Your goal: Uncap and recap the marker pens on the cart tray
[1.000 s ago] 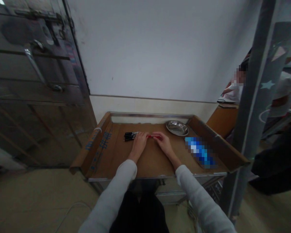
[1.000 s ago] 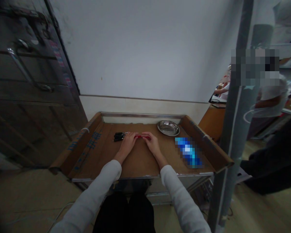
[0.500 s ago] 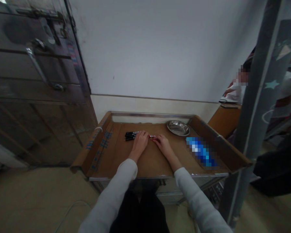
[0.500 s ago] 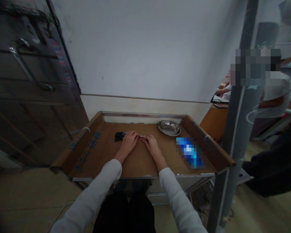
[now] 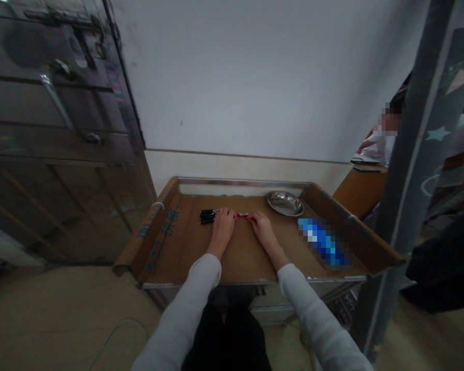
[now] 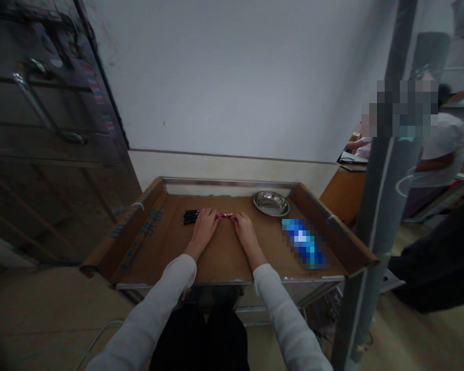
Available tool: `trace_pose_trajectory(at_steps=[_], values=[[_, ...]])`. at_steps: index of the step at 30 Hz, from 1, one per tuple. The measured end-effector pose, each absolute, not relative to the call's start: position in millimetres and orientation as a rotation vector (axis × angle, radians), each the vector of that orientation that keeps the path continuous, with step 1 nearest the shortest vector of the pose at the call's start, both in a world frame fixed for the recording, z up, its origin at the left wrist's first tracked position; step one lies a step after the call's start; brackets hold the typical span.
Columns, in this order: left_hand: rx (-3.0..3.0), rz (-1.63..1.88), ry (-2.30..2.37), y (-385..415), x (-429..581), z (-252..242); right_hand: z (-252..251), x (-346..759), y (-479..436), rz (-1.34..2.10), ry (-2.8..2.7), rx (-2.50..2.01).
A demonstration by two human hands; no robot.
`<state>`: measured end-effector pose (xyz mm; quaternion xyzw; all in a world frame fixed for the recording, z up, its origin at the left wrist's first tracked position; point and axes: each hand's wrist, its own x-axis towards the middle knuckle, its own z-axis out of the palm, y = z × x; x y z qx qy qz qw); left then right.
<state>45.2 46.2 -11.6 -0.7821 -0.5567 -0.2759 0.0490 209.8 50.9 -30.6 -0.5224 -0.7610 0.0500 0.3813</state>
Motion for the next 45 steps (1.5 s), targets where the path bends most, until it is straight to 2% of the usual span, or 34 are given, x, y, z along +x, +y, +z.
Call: trace_pose_trajectory(at_steps=[6,14,21,26,28,31,36,42,45], values=[[-2.276,-0.875,-1.845,38,43,-3,-28,208,50,0.056,-1.882,-1.388],[-1.819,-0.851,-2.251,9,20,-6,-20,205,27,0.121,-1.924,-1.298],[-1.876,-0.808,-2.232,3,19,-8,-11,176,35,-0.032,-2.202,-1.314],[-1.991,-0.960,-2.175,10,18,-11,-13,173,44,-0.037,-2.018,-1.380],[-2.111,-1.156,-2.076,14,18,-13,-14,173,41,0.106,-1.889,-1.301],[-2.351,-1.445,-1.816,16,20,-15,-15,172,36,0.501,-1.642,-1.154],[-2.678,-1.588,-1.447,15,28,-13,-18,170,38,1.235,-1.310,-0.901],[-2.224,-2.156,-1.621,16,33,-8,-17,174,38,1.592,-1.067,-0.781],[-2.257,-2.123,-1.638,14,33,-6,-18,175,38,1.661,-1.022,-0.778]])
